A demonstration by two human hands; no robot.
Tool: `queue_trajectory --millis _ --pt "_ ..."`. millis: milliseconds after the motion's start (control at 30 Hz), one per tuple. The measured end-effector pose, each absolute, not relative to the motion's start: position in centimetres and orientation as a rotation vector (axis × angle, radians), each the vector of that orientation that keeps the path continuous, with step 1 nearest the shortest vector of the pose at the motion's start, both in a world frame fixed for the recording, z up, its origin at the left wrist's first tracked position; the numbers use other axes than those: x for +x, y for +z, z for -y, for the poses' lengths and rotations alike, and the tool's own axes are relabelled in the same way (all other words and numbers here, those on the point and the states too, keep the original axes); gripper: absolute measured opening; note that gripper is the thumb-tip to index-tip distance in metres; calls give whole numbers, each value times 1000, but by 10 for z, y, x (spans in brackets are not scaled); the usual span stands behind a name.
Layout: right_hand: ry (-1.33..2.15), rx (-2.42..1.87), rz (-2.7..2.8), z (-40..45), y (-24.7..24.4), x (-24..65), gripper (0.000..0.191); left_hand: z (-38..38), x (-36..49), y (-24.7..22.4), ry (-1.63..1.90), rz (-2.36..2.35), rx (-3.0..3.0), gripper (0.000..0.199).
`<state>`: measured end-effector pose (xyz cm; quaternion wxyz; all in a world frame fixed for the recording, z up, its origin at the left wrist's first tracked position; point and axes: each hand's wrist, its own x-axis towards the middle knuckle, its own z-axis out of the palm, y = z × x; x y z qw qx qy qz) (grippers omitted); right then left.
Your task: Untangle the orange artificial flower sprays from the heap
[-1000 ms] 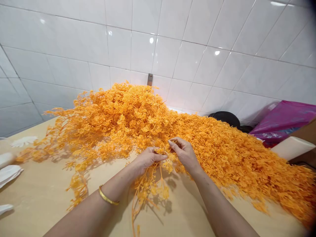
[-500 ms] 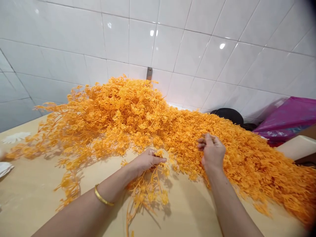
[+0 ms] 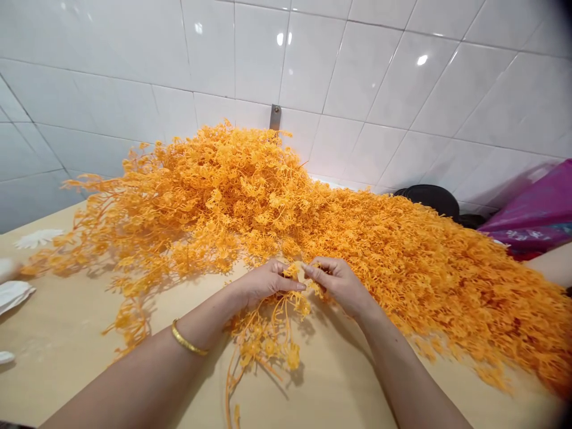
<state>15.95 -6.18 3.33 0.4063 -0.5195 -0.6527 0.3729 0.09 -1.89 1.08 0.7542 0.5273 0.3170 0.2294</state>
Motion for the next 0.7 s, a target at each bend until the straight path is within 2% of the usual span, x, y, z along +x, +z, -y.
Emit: queue_trajectory --millis 67,167,300,467,600,700 --pt "781 -1363 1543 60 28 155 37 19 2 10 518 -719 1161 24" --pt "578 -1411 1377 60 23 145 41 18 5 10 528 -730 1204 27" --pt "449 -1405 1222 59 27 146 40 17 6 11 530 -658 1306 34" --pt "245 -1193 728 51 43 179 32 17 1 8 454 -626 1422 41" --pt "411 -1252 955 55 39 175 18 19 1 8 482 -629 1370 35" --pt "551 -1308 1294 60 35 156 23 20 3 8 516 -671 1346 30"
